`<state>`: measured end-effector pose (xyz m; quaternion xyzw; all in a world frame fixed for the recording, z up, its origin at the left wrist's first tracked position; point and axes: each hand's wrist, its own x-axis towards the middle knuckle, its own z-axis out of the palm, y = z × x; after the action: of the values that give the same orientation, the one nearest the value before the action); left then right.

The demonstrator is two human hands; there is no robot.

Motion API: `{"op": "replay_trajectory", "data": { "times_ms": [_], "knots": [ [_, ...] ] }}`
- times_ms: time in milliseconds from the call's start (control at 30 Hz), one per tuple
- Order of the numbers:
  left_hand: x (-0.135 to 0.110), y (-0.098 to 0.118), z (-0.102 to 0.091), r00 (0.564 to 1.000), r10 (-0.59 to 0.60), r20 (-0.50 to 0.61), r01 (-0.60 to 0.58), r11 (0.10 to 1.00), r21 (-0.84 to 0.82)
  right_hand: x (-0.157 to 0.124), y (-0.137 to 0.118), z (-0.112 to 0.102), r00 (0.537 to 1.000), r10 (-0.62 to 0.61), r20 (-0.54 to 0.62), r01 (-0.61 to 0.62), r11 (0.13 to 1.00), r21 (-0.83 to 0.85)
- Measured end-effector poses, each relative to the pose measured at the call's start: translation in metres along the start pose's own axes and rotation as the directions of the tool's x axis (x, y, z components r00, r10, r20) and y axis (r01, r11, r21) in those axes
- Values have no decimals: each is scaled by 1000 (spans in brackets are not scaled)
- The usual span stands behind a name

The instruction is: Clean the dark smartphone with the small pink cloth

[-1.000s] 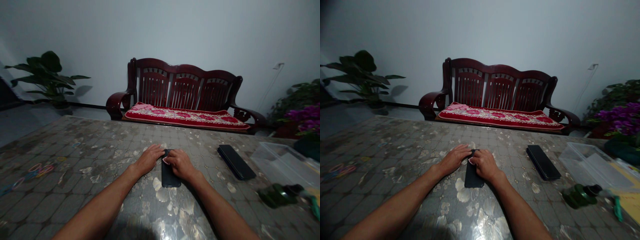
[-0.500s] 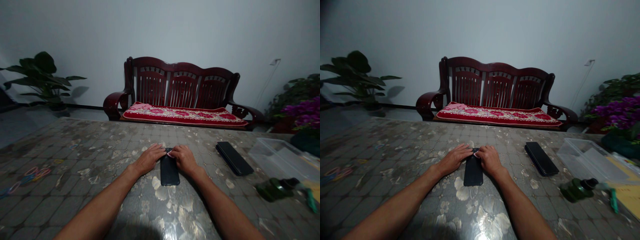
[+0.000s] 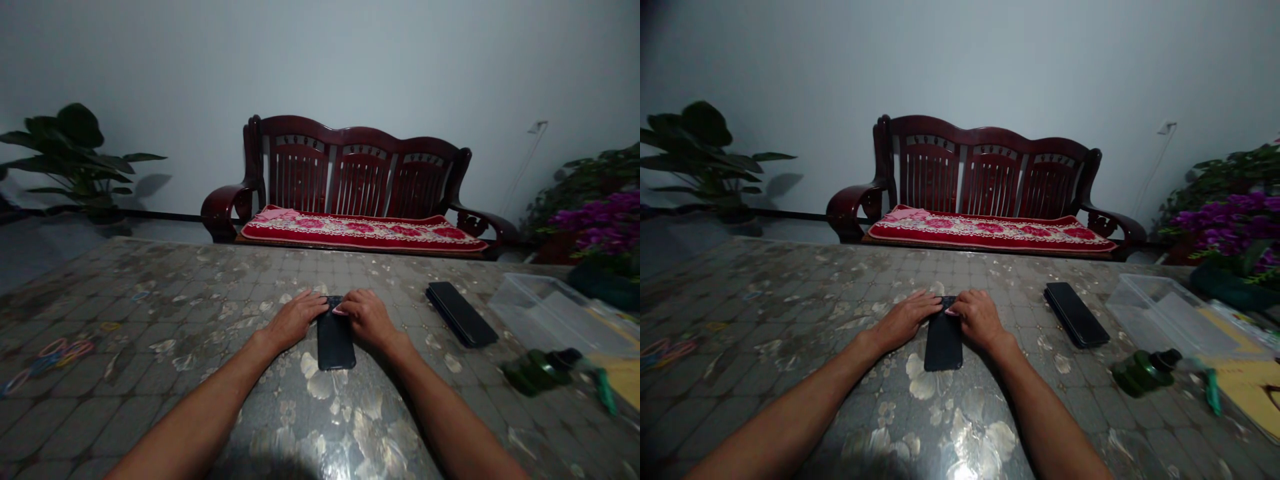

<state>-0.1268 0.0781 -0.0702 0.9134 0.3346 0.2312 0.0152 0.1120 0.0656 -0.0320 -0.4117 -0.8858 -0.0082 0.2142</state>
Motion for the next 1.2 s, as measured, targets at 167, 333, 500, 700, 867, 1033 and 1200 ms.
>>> {"op": "replay_trajectory", "data": {
  "times_ms": [167, 333, 500, 700, 867, 1033, 1200],
  "knots": [
    [2, 4, -3, 1000, -19, 19, 18, 999, 37, -2, 2, 2, 1000, 17, 21, -16, 1000, -21],
    [1, 5, -4, 999, -35, 41, 34, 998, 46, 1, 1, -2, 995, -64, 78, 64, 998, -2],
    [1, 6, -5, 997, -60, 41, 57, 996, 67, 14, 4, -15, 966, -138, 219, 134, 990, 34],
    [1, 3, -5, 998, -64, 8, 63, 995, 81, 9, 4, -18, 973, -153, 173, 151, 988, 30],
    [1, 0, -7, 995, -100, 15, 98, 990, 102, -5, 3, -5, 986, -138, 88, 134, 989, 56],
    [1, 3, -10, 991, -132, 37, 128, 987, 96, -8, -1, -2, 989, -140, 57, 135, 987, 85],
    [1, 5, -10, 988, -150, 45, 146, 985, 88, -11, -7, -4, 975, -204, 87, 195, 976, 99]
  ]
}}
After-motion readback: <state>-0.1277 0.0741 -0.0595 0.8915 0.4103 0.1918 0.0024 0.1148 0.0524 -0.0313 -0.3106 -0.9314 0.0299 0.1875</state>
